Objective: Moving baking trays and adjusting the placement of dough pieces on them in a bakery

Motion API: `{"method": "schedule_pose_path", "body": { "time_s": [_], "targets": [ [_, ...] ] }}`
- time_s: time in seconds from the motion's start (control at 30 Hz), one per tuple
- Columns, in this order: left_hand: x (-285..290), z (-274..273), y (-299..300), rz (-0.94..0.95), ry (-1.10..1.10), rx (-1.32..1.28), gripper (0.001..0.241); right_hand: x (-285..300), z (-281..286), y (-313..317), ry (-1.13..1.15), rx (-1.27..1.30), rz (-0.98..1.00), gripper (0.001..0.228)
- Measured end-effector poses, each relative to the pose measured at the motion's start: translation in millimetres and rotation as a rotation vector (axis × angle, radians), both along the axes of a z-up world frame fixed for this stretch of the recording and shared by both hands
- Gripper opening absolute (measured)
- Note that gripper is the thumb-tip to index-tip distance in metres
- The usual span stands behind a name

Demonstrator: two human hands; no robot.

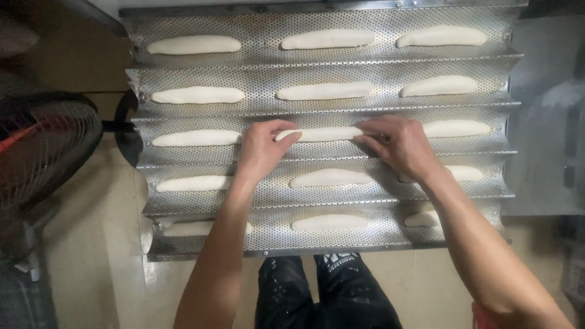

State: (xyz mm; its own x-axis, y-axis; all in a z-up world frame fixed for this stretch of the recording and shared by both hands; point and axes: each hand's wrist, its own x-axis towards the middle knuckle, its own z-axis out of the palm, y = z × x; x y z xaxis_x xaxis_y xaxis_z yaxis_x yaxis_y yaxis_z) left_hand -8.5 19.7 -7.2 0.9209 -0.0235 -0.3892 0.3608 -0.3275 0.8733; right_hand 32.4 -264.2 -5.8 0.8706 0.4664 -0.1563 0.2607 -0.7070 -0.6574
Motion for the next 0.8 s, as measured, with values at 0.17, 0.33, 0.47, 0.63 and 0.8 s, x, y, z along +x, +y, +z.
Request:
{"method": "schedule_pose_path", "body": {
  "time_s": [0.17,0.33,0.47,0.63,0.8],
  "targets": [
    [-1,-31,1,0.113,0.012,0.269,0.031,-2,-23,-20,-0.21,-0.13,0.021,0.018],
    [-19,-15,4,0.221,-0.09,0.108,0.044,-23,-5,-17,-0.223,-0.066,0.017,0.024],
    [-57,-21,-12,0.205,-0.133,-0.115,0.023,-69,0,52,-0.097,0.031,0.131,0.019],
    [-89,-24,-22,0.076,-0.197,0.08,0.023,-87,-80,69,-0.38,-0.212,0.386,0.021],
    [-85,2,-46,-0.074,0.078,-0.101,0.052,-81,0,47,-0.162,-0.103,0.307,0.023]
  ]
}}
